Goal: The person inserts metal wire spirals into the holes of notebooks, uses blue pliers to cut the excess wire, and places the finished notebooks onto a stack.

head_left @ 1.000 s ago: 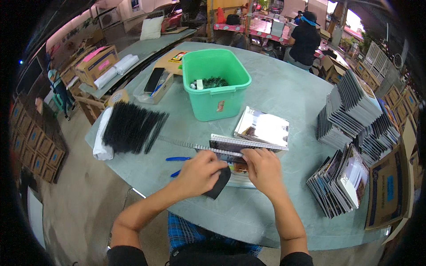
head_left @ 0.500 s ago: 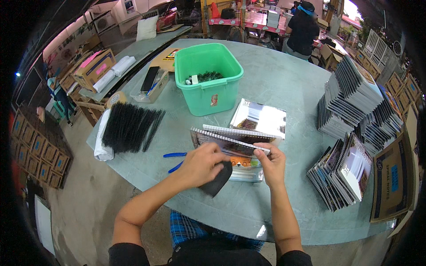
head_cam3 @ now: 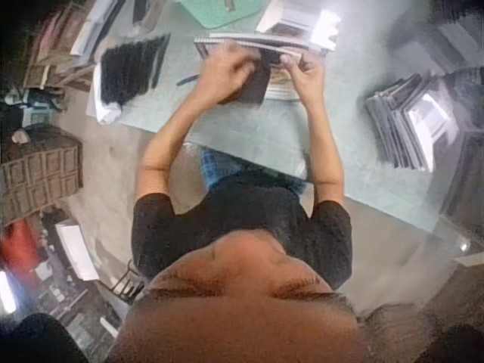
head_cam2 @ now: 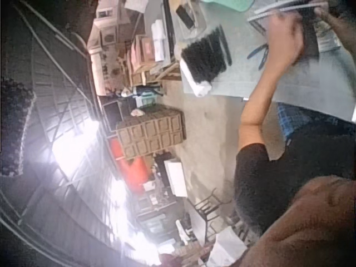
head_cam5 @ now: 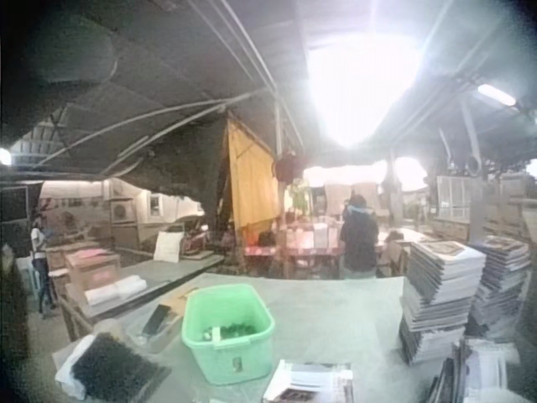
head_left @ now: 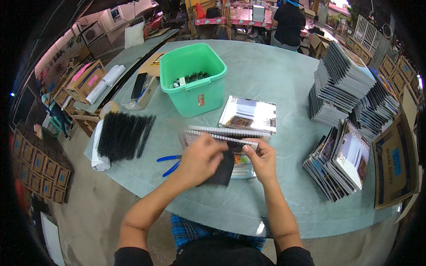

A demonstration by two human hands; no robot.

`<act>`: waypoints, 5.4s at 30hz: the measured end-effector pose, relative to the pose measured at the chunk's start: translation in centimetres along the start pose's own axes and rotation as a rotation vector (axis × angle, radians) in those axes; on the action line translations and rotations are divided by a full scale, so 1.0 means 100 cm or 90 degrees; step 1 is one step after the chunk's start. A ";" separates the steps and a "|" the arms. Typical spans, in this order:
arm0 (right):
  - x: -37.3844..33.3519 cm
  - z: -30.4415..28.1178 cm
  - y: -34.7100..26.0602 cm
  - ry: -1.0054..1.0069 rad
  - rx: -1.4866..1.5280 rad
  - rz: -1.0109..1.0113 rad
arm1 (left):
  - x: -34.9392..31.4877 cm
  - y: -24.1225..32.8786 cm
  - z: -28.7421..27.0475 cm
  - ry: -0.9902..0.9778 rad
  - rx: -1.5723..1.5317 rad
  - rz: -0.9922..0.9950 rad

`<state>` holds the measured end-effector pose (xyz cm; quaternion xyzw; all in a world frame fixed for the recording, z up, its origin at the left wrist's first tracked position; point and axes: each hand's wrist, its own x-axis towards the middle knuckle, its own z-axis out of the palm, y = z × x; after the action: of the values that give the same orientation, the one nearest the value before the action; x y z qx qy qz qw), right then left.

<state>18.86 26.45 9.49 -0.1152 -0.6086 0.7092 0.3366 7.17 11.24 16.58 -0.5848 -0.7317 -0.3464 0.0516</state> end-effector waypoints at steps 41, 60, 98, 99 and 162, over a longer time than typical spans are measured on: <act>0.002 -0.010 0.002 -0.146 -0.012 -0.004 | -0.074 0.018 0.096 -0.293 -0.035 -0.035; 0.000 -0.014 -0.006 -0.048 -0.234 -0.041 | 0.009 0.011 0.017 -0.071 0.091 0.049; -0.014 -0.002 -0.058 -0.113 -0.557 -0.204 | -0.005 -0.035 -0.055 0.156 0.066 -0.090; -0.016 0.008 -0.069 -0.125 -0.602 -0.226 | -0.017 -0.061 -0.070 0.131 0.083 -0.212; 0.001 0.088 -0.042 -0.184 -0.961 -0.321 | -0.149 -0.165 -0.002 -0.076 0.108 -0.382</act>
<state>15.20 19.76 15.52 -0.0777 -0.9685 0.0179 0.2357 -3.01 -2.33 2.22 -0.3559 -0.8996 -0.2488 -0.0469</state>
